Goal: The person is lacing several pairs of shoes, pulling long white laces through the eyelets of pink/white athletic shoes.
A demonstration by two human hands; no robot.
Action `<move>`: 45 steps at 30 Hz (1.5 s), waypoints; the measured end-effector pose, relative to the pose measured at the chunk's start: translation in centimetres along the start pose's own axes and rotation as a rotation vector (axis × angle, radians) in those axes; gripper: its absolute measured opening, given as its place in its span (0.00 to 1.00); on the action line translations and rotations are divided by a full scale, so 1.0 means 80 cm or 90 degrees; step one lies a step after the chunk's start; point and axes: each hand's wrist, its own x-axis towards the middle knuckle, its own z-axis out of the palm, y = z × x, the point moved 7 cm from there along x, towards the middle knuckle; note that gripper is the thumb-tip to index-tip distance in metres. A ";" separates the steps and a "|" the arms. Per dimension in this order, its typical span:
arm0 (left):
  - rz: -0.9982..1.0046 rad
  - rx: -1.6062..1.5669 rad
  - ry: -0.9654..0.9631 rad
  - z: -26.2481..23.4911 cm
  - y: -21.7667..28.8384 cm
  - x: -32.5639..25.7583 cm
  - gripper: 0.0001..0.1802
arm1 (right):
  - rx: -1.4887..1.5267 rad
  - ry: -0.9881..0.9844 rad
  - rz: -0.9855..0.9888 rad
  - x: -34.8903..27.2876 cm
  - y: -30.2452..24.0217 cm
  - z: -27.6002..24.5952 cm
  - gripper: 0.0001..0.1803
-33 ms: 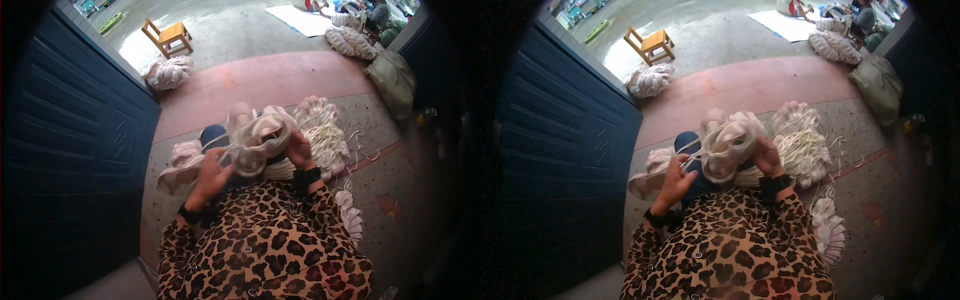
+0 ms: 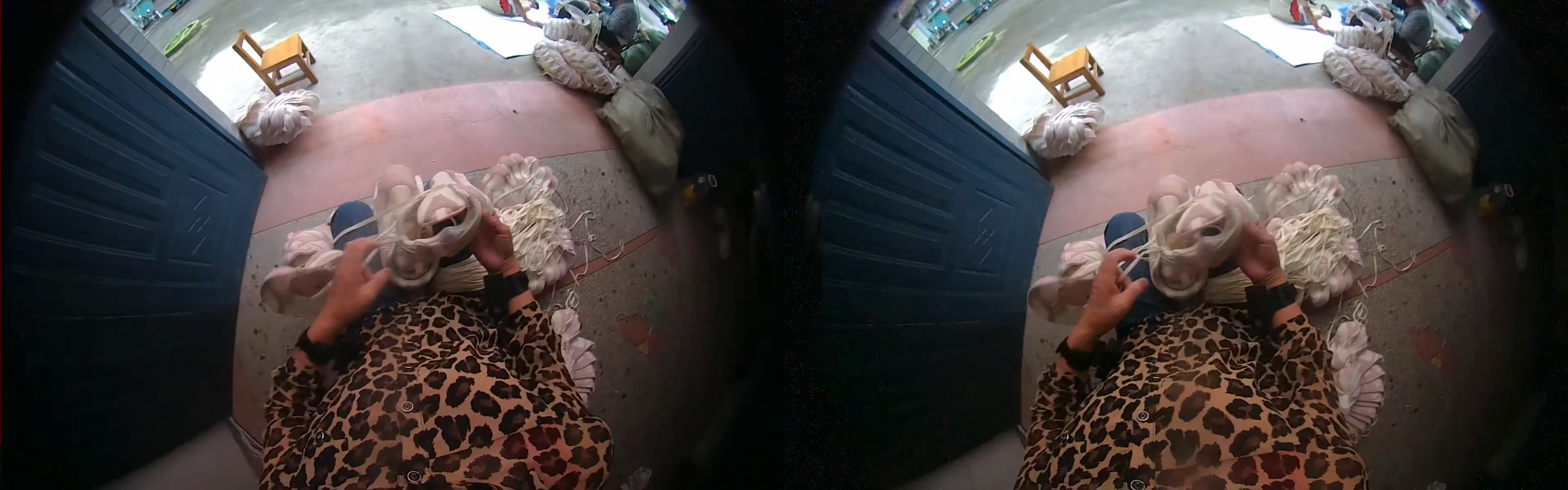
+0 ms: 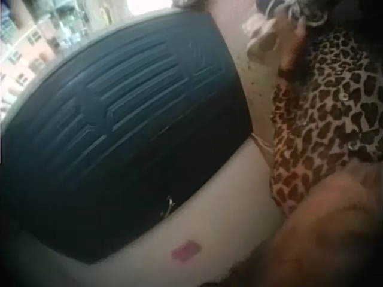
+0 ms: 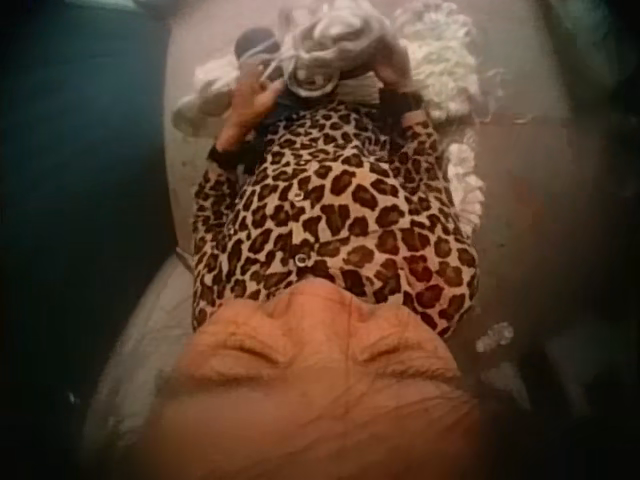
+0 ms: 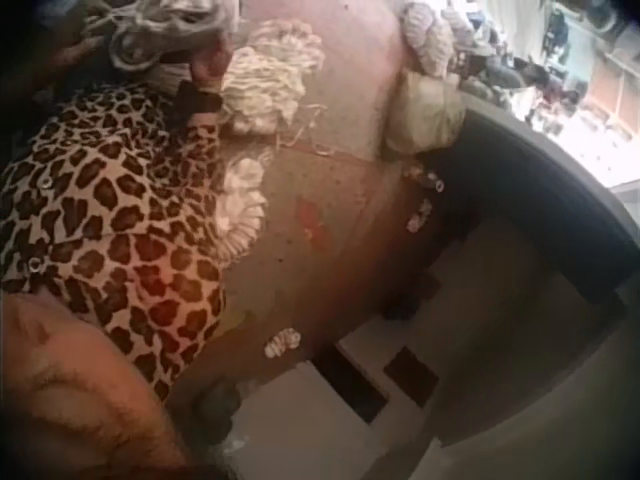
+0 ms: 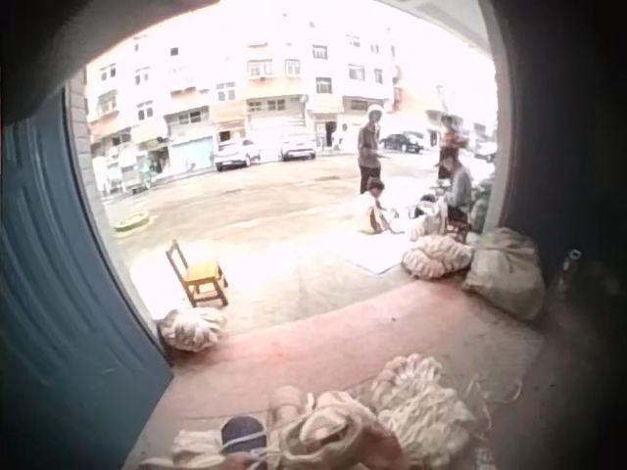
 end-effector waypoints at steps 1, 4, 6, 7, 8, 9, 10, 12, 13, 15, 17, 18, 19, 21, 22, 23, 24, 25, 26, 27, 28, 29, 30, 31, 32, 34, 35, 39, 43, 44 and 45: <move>0.013 -0.009 -0.031 0.004 0.010 0.000 0.24 | 0.011 0.001 -0.008 0.002 0.009 -0.005 0.33; 0.127 0.075 -0.093 0.027 0.035 0.005 0.30 | -0.006 -0.040 -0.013 0.005 0.022 0.006 0.33; 0.087 0.141 -0.081 0.042 0.028 0.009 0.29 | -0.087 -0.091 -0.007 0.013 0.024 0.065 0.33; 0.058 0.157 -0.068 0.043 0.019 0.015 0.27 | -0.122 -0.088 -0.007 0.015 0.028 0.089 0.31; 0.024 0.174 -0.056 0.046 0.010 0.019 0.25 | -0.128 -0.045 0.013 0.017 0.035 0.085 0.30; 0.057 0.174 -0.014 0.032 0.009 0.026 0.22 | -0.133 -0.001 0.034 0.020 0.041 0.078 0.28; 0.089 0.173 0.028 0.016 0.007 0.031 0.20 | -0.139 0.043 0.056 0.020 0.048 0.068 0.26; 0.089 0.077 0.104 -0.001 -0.030 0.039 0.14 | -0.161 0.151 0.093 -0.001 0.070 -0.001 0.21; 0.093 0.025 0.137 -0.007 -0.027 0.044 0.14 | -0.157 0.200 0.132 -0.021 0.089 -0.051 0.20; 0.078 0.019 0.151 -0.016 -0.038 0.046 0.13 | -0.099 0.294 0.244 -0.054 0.151 -0.123 0.23; 0.046 -0.007 0.141 -0.023 -0.046 0.045 0.13 | 0.004 0.390 0.361 -0.060 0.196 -0.109 0.32; 0.022 -0.005 0.115 -0.022 -0.044 0.043 0.13 | 0.057 0.451 0.411 -0.067 0.214 -0.105 0.37; 0.001 0.002 0.089 -0.022 -0.042 0.040 0.13 | 0.109 0.387 0.414 -0.051 0.220 -0.101 0.40; -0.021 0.095 0.018 -0.029 -0.029 0.015 0.13 | 0.166 0.332 0.389 -0.033 0.221 -0.090 0.43; -0.018 0.145 -0.023 -0.033 -0.027 0.001 0.13 | 0.171 0.338 0.363 -0.027 0.221 -0.087 0.43; 0.011 0.206 -0.072 -0.042 -0.023 -0.016 0.13 | 0.156 0.324 0.343 -0.015 0.216 -0.082 0.43; 0.039 0.236 -0.071 -0.039 -0.022 -0.017 0.14 | 0.140 0.313 0.324 -0.005 0.209 -0.077 0.43; 0.069 0.266 -0.071 -0.035 -0.021 -0.015 0.15 | 0.107 0.288 0.311 0.006 0.200 -0.071 0.42; 0.092 0.301 -0.067 -0.035 -0.013 -0.017 0.16 | 0.071 0.267 0.329 0.011 0.196 -0.061 0.40; 0.085 0.262 -0.024 -0.028 -0.024 -0.004 0.16 | 0.033 0.243 0.347 0.018 0.192 -0.053 0.38; 0.084 0.287 -0.010 -0.024 -0.031 0.003 0.17 | -0.003 0.219 0.369 0.021 0.192 -0.044 0.36; 0.096 0.307 -0.004 -0.016 -0.039 0.021 0.18 | -0.022 0.229 0.374 0.025 0.189 -0.050 0.35; 0.103 0.329 0.005 -0.010 -0.042 0.037 0.19 | -0.033 0.231 0.364 0.026 0.189 -0.058 0.32; 0.104 0.313 -0.004 -0.009 -0.045 0.044 0.19 | -0.044 0.234 0.356 0.027 0.189 -0.065 0.29; 0.096 0.296 -0.023 -0.003 -0.044 0.044 0.19 | -0.055 0.236 0.348 0.027 0.189 -0.069 0.26; 0.078 0.265 -0.069 0.006 -0.041 0.039 0.19 | -0.060 0.222 0.299 0.028 0.188 -0.072 0.20; 0.068 0.275 -0.092 0.009 -0.043 0.034 0.18 | -0.054 0.206 0.272 0.030 0.192 -0.073 0.18; 0.080 0.374 -0.123 0.020 -0.053 0.042 0.19 | 0.044 0.193 0.193 0.048 0.212 -0.104 0.13; 0.155 0.362 0.036 0.019 -0.089 0.063 0.24 | -0.010 0.241 0.204 0.049 0.188 -0.120 0.14; 0.128 0.313 0.049 0.018 -0.106 0.063 0.25 | -0.041 0.275 0.200 0.048 0.178 -0.130 0.14; 0.100 0.265 0.064 0.014 -0.119 0.060 0.27 | -0.072 0.341 0.188 0.051 0.174 -0.155 0.14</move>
